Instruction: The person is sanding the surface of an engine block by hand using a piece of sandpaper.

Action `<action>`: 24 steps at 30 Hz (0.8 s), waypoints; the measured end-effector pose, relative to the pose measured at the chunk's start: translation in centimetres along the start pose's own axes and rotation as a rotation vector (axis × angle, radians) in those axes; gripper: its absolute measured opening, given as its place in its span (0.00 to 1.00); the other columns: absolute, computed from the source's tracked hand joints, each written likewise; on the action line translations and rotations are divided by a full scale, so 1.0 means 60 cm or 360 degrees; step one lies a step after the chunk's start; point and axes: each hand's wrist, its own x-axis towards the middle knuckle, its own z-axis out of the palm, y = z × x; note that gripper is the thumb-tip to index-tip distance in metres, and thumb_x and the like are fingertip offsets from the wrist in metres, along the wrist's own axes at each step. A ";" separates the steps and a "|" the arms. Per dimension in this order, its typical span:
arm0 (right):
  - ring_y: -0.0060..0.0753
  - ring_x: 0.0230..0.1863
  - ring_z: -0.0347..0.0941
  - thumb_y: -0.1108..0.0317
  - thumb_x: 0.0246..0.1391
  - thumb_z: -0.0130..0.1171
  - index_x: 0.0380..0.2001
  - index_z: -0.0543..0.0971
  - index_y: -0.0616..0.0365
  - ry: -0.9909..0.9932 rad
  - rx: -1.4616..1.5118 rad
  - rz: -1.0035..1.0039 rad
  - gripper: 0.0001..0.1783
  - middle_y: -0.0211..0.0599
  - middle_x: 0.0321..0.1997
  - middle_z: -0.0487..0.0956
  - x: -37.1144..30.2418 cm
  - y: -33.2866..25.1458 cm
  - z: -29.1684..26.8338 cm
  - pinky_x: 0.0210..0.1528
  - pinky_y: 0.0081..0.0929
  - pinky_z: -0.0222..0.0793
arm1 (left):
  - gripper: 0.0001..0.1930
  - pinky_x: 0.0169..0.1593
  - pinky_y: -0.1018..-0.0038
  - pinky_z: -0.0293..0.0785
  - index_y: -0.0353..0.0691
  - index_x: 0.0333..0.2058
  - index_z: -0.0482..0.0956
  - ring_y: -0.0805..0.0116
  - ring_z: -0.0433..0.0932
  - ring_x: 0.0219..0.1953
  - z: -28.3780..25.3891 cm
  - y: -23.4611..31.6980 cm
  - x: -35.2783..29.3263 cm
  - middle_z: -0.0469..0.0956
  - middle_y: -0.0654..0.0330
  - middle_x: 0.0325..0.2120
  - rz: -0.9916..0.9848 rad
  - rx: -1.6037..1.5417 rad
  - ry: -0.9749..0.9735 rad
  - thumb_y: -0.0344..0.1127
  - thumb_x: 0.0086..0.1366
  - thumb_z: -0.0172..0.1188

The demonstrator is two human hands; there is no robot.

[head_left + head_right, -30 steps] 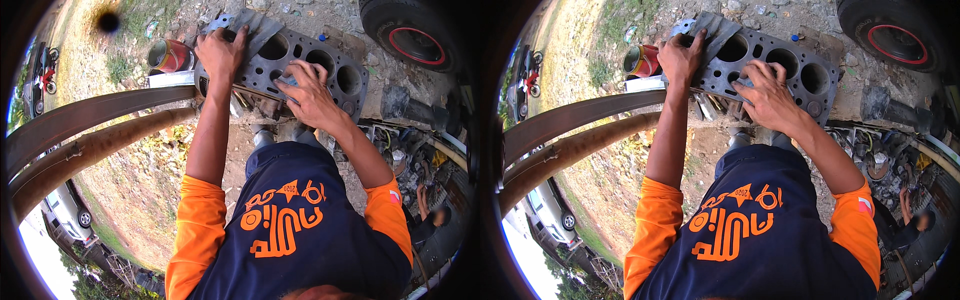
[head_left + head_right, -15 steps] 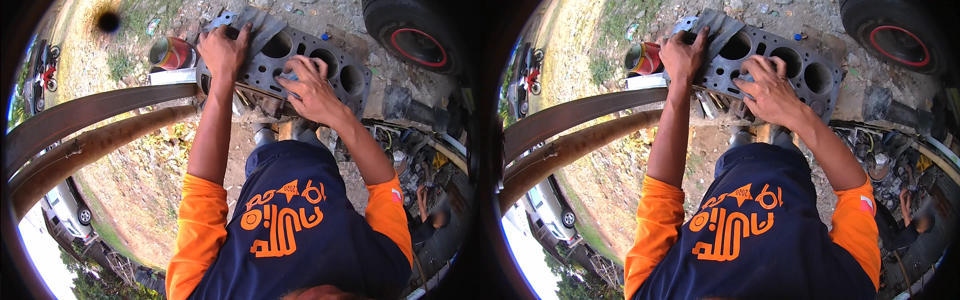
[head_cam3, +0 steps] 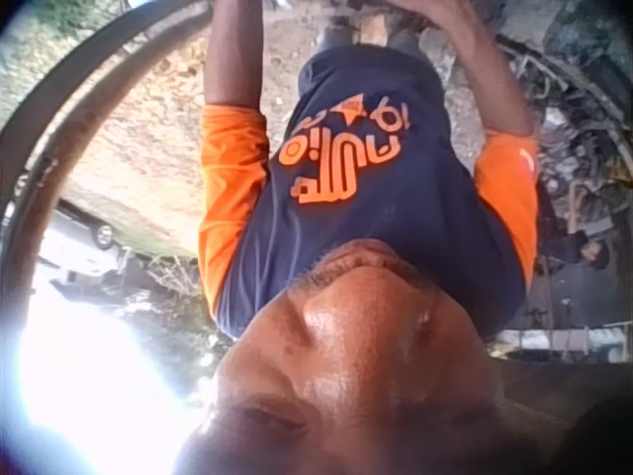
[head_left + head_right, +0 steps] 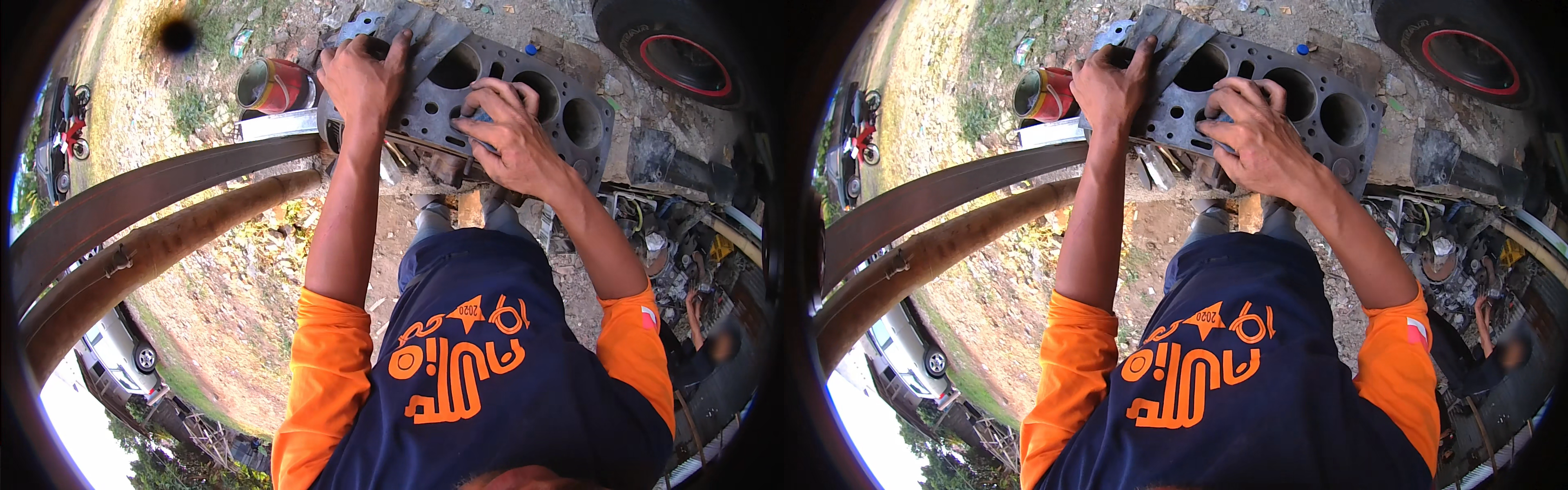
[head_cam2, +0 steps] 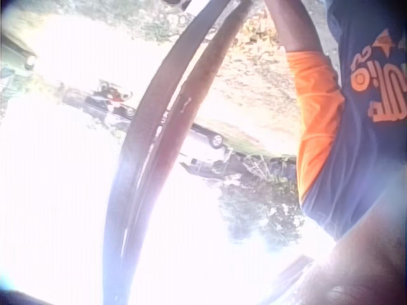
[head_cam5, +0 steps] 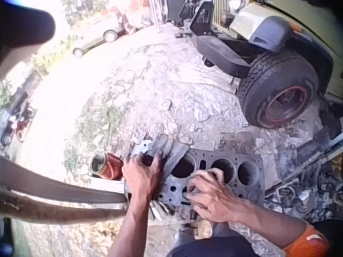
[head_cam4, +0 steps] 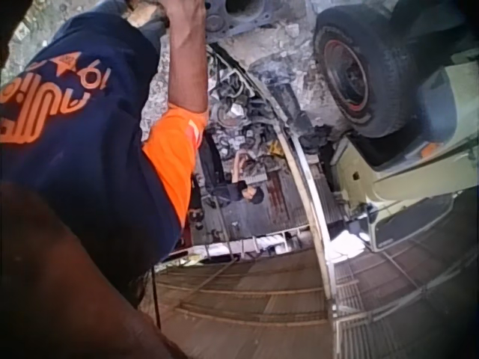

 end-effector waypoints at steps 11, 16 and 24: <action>0.46 0.72 0.63 0.69 0.50 0.69 0.45 0.90 0.54 -0.0036 -0.0111 -0.0036 0.17 0.43 0.58 0.76 -0.016 0.006 -0.010 0.72 0.56 0.47 | 0.31 0.57 0.51 0.73 0.37 0.34 0.92 0.39 0.78 0.49 0.002 -0.005 0.002 0.88 0.45 0.33 0.0085 0.0023 0.0126 0.66 0.59 0.68; 0.45 0.73 0.62 0.69 0.49 0.70 0.47 0.89 0.54 -0.0066 -0.0089 -0.0078 0.19 0.42 0.60 0.75 0.004 0.003 -0.014 0.72 0.56 0.46 | 0.32 0.57 0.51 0.73 0.37 0.34 0.92 0.38 0.78 0.50 0.005 -0.007 -0.001 0.88 0.46 0.33 0.0086 0.0033 0.0116 0.67 0.59 0.68; 0.46 0.75 0.60 0.69 0.48 0.72 0.51 0.88 0.50 -0.0127 -0.0099 -0.0074 0.23 0.42 0.62 0.75 0.005 0.008 -0.014 0.74 0.56 0.43 | 0.30 0.61 0.53 0.65 0.36 0.33 0.90 0.43 0.74 0.52 0.003 0.000 0.002 0.86 0.47 0.41 0.0025 -0.0017 -0.0004 0.63 0.61 0.67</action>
